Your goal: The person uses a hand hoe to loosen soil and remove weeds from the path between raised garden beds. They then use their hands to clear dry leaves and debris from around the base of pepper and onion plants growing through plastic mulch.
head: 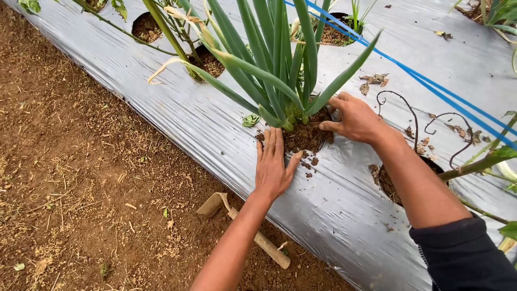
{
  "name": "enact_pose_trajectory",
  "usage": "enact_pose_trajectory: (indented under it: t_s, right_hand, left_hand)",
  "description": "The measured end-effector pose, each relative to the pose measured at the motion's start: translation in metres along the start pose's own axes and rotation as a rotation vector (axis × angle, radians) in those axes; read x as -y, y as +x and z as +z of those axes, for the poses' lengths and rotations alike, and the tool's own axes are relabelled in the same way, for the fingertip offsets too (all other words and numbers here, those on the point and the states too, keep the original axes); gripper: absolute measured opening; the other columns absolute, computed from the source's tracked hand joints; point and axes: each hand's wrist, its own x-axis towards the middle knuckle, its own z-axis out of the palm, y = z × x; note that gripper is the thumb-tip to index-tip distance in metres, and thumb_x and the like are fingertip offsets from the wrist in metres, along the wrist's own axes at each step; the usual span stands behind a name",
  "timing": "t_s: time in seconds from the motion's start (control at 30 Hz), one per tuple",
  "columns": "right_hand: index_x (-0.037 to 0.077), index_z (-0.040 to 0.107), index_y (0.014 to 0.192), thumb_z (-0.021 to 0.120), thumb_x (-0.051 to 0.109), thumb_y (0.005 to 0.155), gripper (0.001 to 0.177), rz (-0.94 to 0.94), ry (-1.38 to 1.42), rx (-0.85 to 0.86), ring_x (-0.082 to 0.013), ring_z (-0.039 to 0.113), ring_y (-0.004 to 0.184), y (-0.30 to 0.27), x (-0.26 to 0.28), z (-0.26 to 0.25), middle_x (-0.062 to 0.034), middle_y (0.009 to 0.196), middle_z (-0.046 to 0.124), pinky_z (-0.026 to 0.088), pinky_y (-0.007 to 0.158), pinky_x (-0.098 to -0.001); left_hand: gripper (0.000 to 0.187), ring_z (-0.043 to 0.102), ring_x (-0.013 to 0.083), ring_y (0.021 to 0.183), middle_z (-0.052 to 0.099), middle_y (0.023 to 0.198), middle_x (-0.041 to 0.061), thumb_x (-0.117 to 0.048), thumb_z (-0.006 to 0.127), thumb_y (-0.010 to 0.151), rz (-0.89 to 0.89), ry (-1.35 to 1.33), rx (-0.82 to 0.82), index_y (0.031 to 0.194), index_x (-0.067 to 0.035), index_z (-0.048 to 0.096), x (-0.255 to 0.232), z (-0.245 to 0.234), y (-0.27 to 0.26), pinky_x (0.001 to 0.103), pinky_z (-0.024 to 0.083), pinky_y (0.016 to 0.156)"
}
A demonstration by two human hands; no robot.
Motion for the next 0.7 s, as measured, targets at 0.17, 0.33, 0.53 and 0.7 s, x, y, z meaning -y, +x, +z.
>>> enact_pose_trajectory:
  t_s: [0.17,0.33,0.53,0.7]
  right_hand:
    - [0.010,0.076,0.115,0.068,0.025,0.102,0.021,-0.028,0.116,-0.258,-0.0288,0.066,0.087,0.030,-0.006,0.040,-0.0077,0.091,0.059,0.056,0.085,-0.0420]
    - [0.012,0.072,0.097,0.070,0.021,0.104,0.012,-0.113,0.310,-0.528,-0.0230,0.064,0.074,0.052,0.002,0.071,-0.0022,0.073,0.057,0.055,0.079,-0.0371]
    - [0.007,0.070,0.122,0.057,0.016,0.107,0.022,-0.070,0.343,-0.214,-0.0403,0.062,0.123,0.013,0.018,0.019,-0.0172,0.117,0.068,0.045,0.111,-0.0574]
    - [-0.004,0.057,0.140,0.085,0.032,0.083,0.073,0.155,0.152,0.154,-0.0463,0.058,0.124,-0.029,0.042,-0.026,-0.0275,0.125,0.061,0.045,0.110,-0.0615]
  left_hand:
    - [0.063,0.007,0.0277,0.162,0.016,0.176,0.008,-0.042,0.027,0.112,-0.025,0.052,-0.084,0.169,-0.016,0.017,0.032,0.044,0.028,0.052,0.002,0.129]
    - [0.058,0.017,0.0240,0.161,0.029,0.173,0.001,-0.034,0.038,0.112,-0.022,0.037,-0.197,0.167,-0.020,0.027,0.021,0.031,0.034,0.051,0.009,0.129]
    - [0.050,0.036,0.0304,0.154,0.058,0.151,0.012,-0.036,0.046,0.110,-0.054,-0.084,-0.160,0.157,-0.018,0.047,0.002,0.000,0.025,0.052,0.014,0.130]
    - [0.061,0.013,0.0321,0.161,0.024,0.173,0.007,-0.043,0.027,0.110,-0.002,-0.251,-0.040,0.167,-0.022,0.024,0.029,0.016,0.031,0.060,0.004,0.130]
